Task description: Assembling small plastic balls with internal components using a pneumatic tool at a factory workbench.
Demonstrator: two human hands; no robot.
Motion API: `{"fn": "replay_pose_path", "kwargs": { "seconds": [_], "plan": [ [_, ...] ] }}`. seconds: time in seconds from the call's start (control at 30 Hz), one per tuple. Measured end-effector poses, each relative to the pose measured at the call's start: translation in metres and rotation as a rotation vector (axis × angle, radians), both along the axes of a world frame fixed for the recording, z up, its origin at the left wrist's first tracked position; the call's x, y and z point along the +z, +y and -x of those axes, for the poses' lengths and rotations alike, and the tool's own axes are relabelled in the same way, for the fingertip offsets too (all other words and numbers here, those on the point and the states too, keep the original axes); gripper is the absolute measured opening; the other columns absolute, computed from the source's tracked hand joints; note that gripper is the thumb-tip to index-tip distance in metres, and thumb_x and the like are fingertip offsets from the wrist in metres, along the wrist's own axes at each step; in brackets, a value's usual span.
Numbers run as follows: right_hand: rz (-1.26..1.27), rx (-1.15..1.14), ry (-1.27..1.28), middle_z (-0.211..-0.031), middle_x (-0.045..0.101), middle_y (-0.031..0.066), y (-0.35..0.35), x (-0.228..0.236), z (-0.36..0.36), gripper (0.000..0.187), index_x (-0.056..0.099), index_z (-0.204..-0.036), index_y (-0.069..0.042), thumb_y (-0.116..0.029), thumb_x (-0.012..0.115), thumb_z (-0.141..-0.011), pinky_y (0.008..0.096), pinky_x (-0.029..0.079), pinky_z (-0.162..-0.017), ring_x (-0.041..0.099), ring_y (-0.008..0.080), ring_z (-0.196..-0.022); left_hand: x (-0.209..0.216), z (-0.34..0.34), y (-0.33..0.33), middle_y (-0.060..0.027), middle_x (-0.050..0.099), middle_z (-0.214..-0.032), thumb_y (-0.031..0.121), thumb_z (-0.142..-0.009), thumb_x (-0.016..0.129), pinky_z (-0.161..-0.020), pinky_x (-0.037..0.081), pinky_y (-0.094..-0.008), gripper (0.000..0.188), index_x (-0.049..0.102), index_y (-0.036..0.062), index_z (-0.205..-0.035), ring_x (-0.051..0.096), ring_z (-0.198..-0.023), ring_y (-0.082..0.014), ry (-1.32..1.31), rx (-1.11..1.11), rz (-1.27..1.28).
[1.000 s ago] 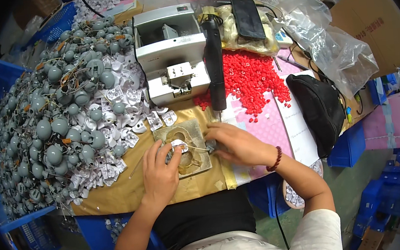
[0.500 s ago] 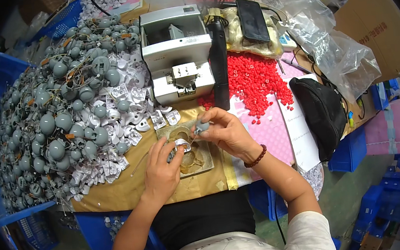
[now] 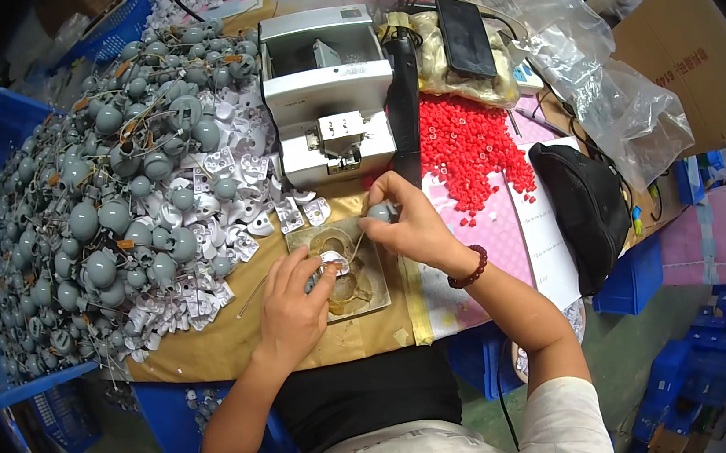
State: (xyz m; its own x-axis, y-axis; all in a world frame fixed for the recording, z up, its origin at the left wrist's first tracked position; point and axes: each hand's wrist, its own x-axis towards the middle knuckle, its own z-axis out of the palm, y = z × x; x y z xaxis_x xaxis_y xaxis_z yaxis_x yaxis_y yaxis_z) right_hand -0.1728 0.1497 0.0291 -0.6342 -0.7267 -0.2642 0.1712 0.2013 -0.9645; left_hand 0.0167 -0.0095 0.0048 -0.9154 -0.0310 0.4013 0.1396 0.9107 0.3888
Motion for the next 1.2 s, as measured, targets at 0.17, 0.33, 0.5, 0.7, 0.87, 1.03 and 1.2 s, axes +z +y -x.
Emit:
{"fn": "replay_pose_path", "kwargs": {
  "seconds": [0.17,0.33,0.5,0.7,0.87,1.03,1.2],
  "plan": [
    [0.411,0.021,-0.611,-0.112,0.064,0.0098,0.004,-0.011,0.0,0.037,0.06,-0.125,-0.007,0.0,0.073,-0.09,0.0234,0.053,-0.062,0.062,0.0132,-0.083,0.001,-0.001,-0.001,-0.0128,0.063,-0.114,0.004,-0.079,0.066,-0.104,0.044,-0.0496,0.031,0.071,0.0008,-0.11,0.055,-0.123,-0.0325,-0.013,-0.01,-0.005],
    [0.387,0.088,-0.708,-0.101,0.067,0.0076,0.005,-0.01,-0.004,0.03,0.064,-0.121,0.0,-0.004,0.072,-0.093,0.0252,0.056,-0.061,0.064,0.0123,-0.075,0.001,-0.002,-0.002,-0.0125,0.063,-0.115,0.005,-0.079,0.067,-0.105,0.043,-0.0499,0.032,0.07,0.0015,-0.111,0.055,-0.124,-0.0318,-0.034,-0.009,0.006],
    [0.261,0.148,-0.664,-0.088,0.07,0.0048,0.003,-0.018,-0.007,0.023,0.068,-0.109,-0.002,-0.014,0.077,-0.092,0.0209,0.047,-0.049,0.057,0.0067,-0.058,0.002,-0.002,-0.002,-0.0114,0.061,-0.117,0.003,-0.076,0.069,-0.107,0.044,-0.0501,0.037,0.071,0.0049,-0.113,0.055,-0.125,-0.0325,-0.054,-0.012,0.017],
    [-0.106,0.258,0.347,-0.083,0.071,0.0033,-0.012,-0.02,-0.021,0.025,0.07,-0.098,0.002,-0.015,0.084,-0.086,0.0242,0.051,-0.06,0.066,0.0098,-0.068,-0.003,-0.001,-0.006,-0.0115,0.061,-0.118,0.002,-0.074,0.071,-0.106,0.045,-0.0509,0.033,0.071,0.0058,-0.107,0.056,-0.124,-0.0335,-0.04,-0.041,-0.008],
    [-0.078,0.222,0.946,-0.079,0.068,0.0102,-0.021,-0.017,-0.027,0.031,0.069,-0.09,-0.002,-0.025,0.087,-0.08,0.0336,0.052,-0.059,0.068,0.0229,-0.066,-0.003,0.0,-0.006,-0.0122,0.063,-0.117,0.001,-0.073,0.072,-0.105,0.047,-0.0517,0.029,0.071,0.0055,-0.101,0.057,-0.123,-0.034,-0.013,-0.041,-0.03],
    [-0.192,0.223,0.992,-0.08,0.067,0.0117,-0.019,-0.011,-0.03,0.036,0.066,-0.089,-0.003,-0.031,0.088,-0.078,0.0377,0.053,-0.06,0.066,0.0302,-0.068,0.0,0.0,-0.008,-0.0124,0.063,-0.116,0.002,-0.072,0.072,-0.104,0.048,-0.0515,0.027,0.071,0.0052,-0.099,0.058,-0.122,-0.0339,-0.02,-0.048,-0.067],
    [-0.261,0.175,0.856,-0.079,0.066,0.0099,-0.018,-0.015,-0.038,0.041,0.064,-0.105,-0.004,-0.029,0.086,-0.081,0.0362,0.052,-0.06,0.066,0.0274,-0.067,0.0,0.005,-0.008,-0.0113,0.062,-0.113,0.008,-0.076,0.074,-0.1,0.047,-0.0495,0.028,0.069,0.0058,-0.103,0.058,-0.12,-0.0334,-0.023,0.006,-0.118]
  ]
}}
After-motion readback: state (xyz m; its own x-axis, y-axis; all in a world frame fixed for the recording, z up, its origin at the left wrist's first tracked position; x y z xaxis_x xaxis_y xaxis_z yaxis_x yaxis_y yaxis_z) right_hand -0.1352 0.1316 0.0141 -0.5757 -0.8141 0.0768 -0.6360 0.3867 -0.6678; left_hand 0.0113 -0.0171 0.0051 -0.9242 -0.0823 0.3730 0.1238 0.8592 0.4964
